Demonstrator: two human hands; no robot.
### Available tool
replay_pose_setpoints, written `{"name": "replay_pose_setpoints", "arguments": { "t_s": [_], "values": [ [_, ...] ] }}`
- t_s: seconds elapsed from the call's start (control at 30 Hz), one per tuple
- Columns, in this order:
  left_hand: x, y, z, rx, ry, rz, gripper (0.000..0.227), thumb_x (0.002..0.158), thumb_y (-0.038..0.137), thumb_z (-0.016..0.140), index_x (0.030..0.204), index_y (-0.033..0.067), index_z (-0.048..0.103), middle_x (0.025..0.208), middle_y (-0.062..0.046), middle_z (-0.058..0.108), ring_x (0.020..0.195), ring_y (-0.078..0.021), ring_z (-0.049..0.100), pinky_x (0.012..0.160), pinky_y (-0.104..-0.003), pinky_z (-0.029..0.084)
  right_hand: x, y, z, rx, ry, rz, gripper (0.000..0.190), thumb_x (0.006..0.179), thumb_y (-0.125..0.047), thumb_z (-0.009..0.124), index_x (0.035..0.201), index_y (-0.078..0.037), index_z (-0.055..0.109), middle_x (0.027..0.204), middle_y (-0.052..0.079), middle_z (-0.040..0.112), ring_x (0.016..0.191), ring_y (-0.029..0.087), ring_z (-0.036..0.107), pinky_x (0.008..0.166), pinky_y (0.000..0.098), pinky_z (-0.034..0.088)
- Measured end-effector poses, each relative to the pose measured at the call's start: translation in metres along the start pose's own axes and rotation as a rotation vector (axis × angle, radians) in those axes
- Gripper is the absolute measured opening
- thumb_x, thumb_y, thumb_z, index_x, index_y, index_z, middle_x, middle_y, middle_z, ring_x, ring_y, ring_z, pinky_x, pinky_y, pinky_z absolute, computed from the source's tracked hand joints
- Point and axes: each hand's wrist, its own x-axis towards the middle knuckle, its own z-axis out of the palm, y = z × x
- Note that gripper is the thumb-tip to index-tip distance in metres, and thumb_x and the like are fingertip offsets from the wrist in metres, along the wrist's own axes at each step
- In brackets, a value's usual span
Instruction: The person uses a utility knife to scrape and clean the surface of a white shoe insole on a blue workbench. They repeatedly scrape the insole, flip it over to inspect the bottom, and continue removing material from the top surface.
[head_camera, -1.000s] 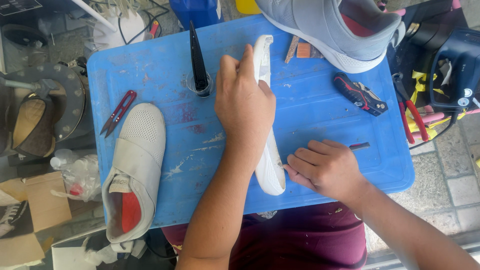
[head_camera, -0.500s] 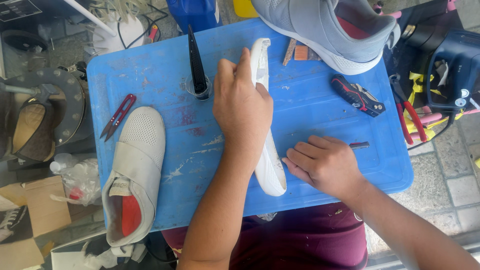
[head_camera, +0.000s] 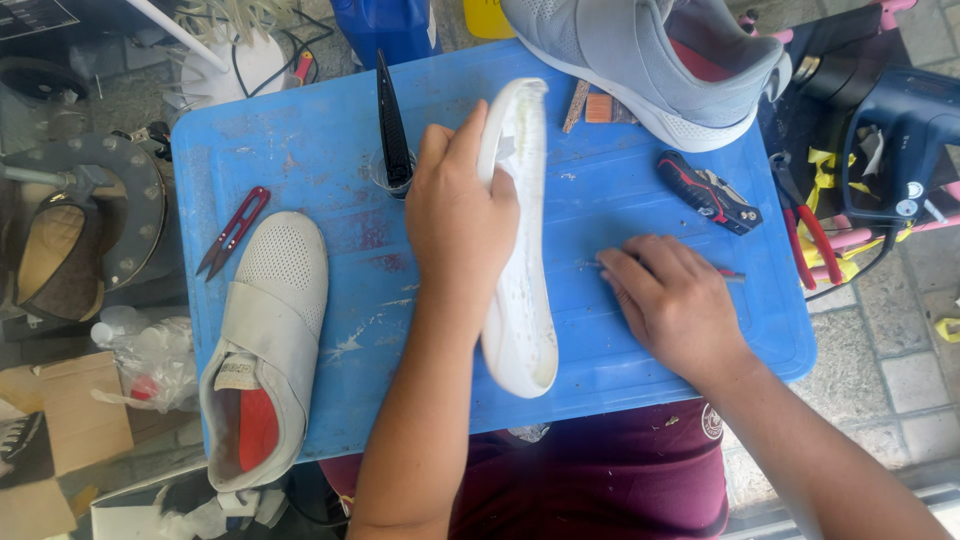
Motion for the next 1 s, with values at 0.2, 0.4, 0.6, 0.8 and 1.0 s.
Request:
{"name": "replay_pose_setpoints", "arguments": {
  "t_s": [0.2,0.4,0.6,0.8,1.0],
  "values": [
    [-0.019,-0.007,-0.032,-0.286,-0.207,0.038,0.062,0.088,0.004,0.074,0.146,0.0128,0.056,0.109,-0.011,0.066,0.096,-0.0272,0.069,0.086,-0.038,0.055,0.009,0.009,0.003,-0.045,-0.011,0.007,0.024,0.088,-0.007,0.076,0.111,-0.007,0.073,0.104,0.008,0.067,0.100,0.029,0.061,0.089,0.0424,0.049],
    [-0.042,-0.018,-0.048,-0.379,-0.185,0.039,0.063,0.088,0.002,0.072,0.148,0.0110,0.052,0.122,-0.014,0.068,0.107,-0.0287,0.070,0.087,-0.037,0.059,0.032,-0.014,-0.002,0.332,0.086,-0.009,0.028,0.088,-0.003,0.080,0.114,-0.005,0.068,0.113,0.009,0.066,0.102,0.030,0.064,0.089,0.0416,0.051],
    [-0.063,-0.032,-0.060,-0.408,-0.377,-0.214,0.057,0.088,0.008,0.070,0.142,0.0103,0.054,0.112,-0.012,0.074,0.088,-0.0245,0.074,0.078,-0.036,0.059,0.066,-0.049,0.023,0.523,-0.019,-0.280,0.029,0.084,-0.005,0.080,0.110,-0.003,0.068,0.112,0.013,0.068,0.103,0.032,0.067,0.090,0.0410,0.055],
    [-0.080,-0.057,-0.065,-0.462,-0.341,-0.271,0.064,0.083,0.007,0.069,0.145,0.0082,0.050,0.114,-0.016,0.072,0.089,-0.0260,0.072,0.077,-0.037,0.059,0.078,-0.059,0.034,0.426,-0.057,-0.326,0.029,0.081,0.001,0.075,0.110,-0.004,0.069,0.105,0.013,0.068,0.099,0.033,0.068,0.086,0.0421,0.056],
    [-0.095,-0.074,-0.056,-0.218,-0.081,0.047,0.054,0.090,0.010,0.071,0.141,0.0039,0.055,0.115,-0.017,0.071,0.095,-0.0297,0.071,0.082,-0.038,0.057,0.119,-0.058,0.036,0.667,-0.007,-0.185,0.024,0.096,0.010,0.068,0.117,-0.003,0.070,0.109,0.013,0.068,0.100,0.026,0.071,0.083,0.0336,0.059]
  ]
}}
